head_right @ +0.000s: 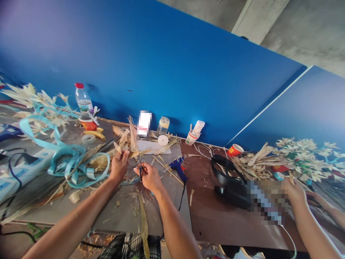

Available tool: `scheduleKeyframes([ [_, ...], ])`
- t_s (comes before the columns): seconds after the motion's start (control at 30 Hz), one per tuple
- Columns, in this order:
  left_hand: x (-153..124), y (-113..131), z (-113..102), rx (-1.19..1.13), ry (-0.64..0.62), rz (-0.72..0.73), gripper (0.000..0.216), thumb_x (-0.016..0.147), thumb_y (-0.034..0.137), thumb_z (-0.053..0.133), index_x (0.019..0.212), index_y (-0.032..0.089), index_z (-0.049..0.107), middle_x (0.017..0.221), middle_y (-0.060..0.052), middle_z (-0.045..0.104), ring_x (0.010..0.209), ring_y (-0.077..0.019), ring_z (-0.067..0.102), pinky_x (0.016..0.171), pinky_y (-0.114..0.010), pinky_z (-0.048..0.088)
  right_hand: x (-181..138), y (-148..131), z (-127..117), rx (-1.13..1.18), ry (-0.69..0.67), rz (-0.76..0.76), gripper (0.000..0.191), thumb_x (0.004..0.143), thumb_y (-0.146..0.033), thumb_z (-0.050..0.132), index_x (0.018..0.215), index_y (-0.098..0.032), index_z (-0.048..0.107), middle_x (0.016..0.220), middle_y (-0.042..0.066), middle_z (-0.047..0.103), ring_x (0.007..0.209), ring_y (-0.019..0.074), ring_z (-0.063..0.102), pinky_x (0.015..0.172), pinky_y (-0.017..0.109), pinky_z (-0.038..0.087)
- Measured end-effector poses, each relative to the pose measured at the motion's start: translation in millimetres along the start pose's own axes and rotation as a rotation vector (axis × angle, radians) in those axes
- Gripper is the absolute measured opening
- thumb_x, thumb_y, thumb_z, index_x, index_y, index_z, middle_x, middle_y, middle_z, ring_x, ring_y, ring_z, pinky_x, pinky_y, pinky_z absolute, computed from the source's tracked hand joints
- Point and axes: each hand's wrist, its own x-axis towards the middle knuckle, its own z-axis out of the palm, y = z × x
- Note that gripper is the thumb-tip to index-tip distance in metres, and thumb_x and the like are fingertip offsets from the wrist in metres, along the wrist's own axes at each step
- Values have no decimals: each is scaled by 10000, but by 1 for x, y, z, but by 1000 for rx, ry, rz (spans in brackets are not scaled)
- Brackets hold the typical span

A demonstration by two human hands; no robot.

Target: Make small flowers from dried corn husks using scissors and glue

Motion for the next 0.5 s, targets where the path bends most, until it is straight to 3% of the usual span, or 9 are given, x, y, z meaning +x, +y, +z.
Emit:
scheduleKeyframes([
  [0.33, 2, -5, 1, -21, 4, -6, 255, 777, 416, 513, 681, 180, 503, 509, 33, 435, 496, -115, 400, 490, -232, 327, 0, -4, -3, -20, 1, 19, 234, 785, -420, 558, 746, -190, 576, 573, -38, 511, 546, 104, 462, 544, 197, 352],
  [0.5, 0, -7, 1, 41, -96, -27, 272, 791, 432, 484, 693, 179, 504, 497, 39, 429, 473, -110, 374, 483, -231, 317, 5, 3, -2, 104, 53, 121, 253, 742, -433, 585, 744, -180, 574, 594, -36, 517, 532, 97, 435, 499, 200, 321],
])
